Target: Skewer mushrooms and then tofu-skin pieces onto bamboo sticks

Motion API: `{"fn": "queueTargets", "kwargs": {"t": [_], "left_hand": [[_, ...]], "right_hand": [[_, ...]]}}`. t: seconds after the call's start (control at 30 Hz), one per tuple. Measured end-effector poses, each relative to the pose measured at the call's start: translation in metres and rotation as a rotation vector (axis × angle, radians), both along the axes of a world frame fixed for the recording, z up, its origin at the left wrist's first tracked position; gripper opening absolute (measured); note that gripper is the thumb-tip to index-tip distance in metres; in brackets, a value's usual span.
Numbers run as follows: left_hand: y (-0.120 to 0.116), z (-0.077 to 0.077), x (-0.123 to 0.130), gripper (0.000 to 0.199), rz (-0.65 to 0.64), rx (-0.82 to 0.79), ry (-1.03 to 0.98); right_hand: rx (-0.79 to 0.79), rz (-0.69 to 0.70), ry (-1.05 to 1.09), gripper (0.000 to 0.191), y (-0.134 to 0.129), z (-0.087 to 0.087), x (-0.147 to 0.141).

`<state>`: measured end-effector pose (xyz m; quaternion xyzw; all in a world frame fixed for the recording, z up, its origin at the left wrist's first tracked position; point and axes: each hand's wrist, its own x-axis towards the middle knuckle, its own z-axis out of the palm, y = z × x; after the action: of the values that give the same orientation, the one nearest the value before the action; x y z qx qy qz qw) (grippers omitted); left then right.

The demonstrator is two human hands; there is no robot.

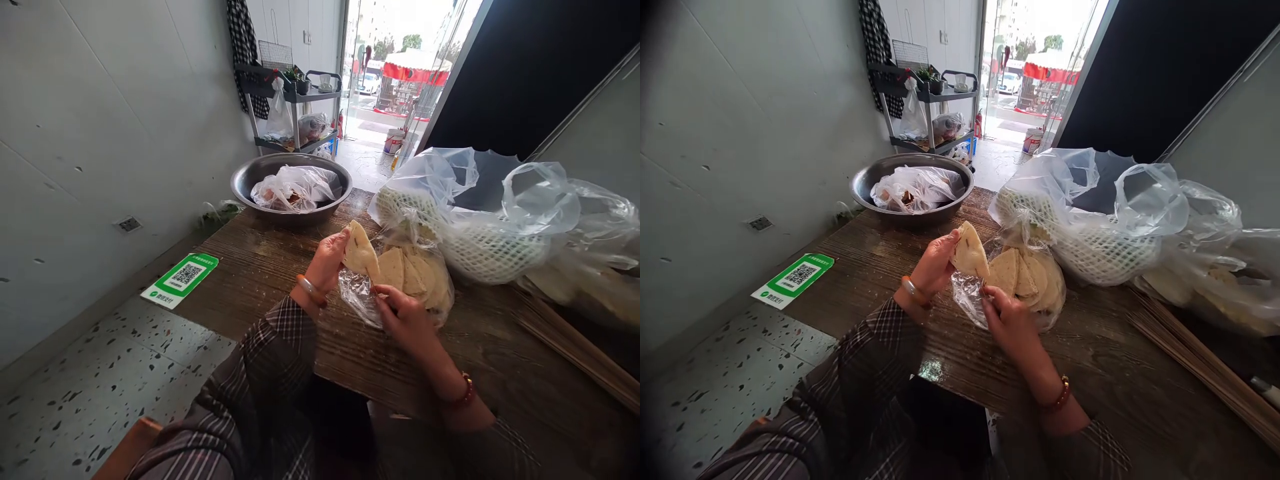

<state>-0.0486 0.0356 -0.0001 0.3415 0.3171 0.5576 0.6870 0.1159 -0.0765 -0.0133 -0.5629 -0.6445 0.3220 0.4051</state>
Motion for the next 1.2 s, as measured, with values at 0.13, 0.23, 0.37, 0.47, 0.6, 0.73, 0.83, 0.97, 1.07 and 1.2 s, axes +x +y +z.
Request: {"fn": "queueTargets", "kwargs": {"t": [0.13, 0.23, 0.37, 0.47, 0.6, 0.73, 0.83, 0.97, 1.07, 1.2], "left_hand": [[0.003, -0.001, 0.0, 0.047, 0.084, -0.031, 0.009], [0.008, -0.004, -0.002, 0.046, 0.232, -0.022, 0.033], [0.013, -0.004, -0.006, 0.038, 0.378, 0.045, 0.116], [0.012, -0.002, -0.007, 0.033, 0.422, 0.1, 0.162], [0.009, -0.002, -0.003, 0.03, 0.363, 0.138, 0.207], [0.006, -0.002, 0.0, 0.026, 0.268, 0.159, 0.241], [0.004, 0.0, 0.0, 0.023, 0.239, 0.148, 0.262], [0.003, 0.002, 0.0, 0.02, 0.23, 0.146, 0.29], [0.003, 0.001, 0.001, 0.019, 0.212, 0.164, 0.32], [0.003, 0.001, 0.001, 0.018, 0.082, 0.183, 0.359]], "right_hand": [[-0.137, 0.033, 0.198, 0.038, -0.003, 0.01, 0.001], [-0.13, 0.016, 0.232, 0.04, -0.004, 0.013, 0.003], [-0.088, -0.001, 0.124, 0.036, -0.005, 0.011, 0.003], [-0.071, 0.008, -0.007, 0.034, -0.004, 0.005, 0.001], [-0.057, 0.037, -0.316, 0.031, 0.001, -0.005, -0.002], [-0.053, 0.058, -0.599, 0.037, 0.001, -0.009, -0.005], [-0.083, 0.057, -0.663, 0.046, -0.005, -0.005, -0.009], [-0.089, 0.054, -0.749, 0.049, -0.017, -0.002, -0.019], [-0.077, 0.058, -0.789, 0.05, -0.025, -0.003, -0.027], [-0.042, 0.078, -0.761, 0.05, -0.035, 0.002, -0.028]]}}
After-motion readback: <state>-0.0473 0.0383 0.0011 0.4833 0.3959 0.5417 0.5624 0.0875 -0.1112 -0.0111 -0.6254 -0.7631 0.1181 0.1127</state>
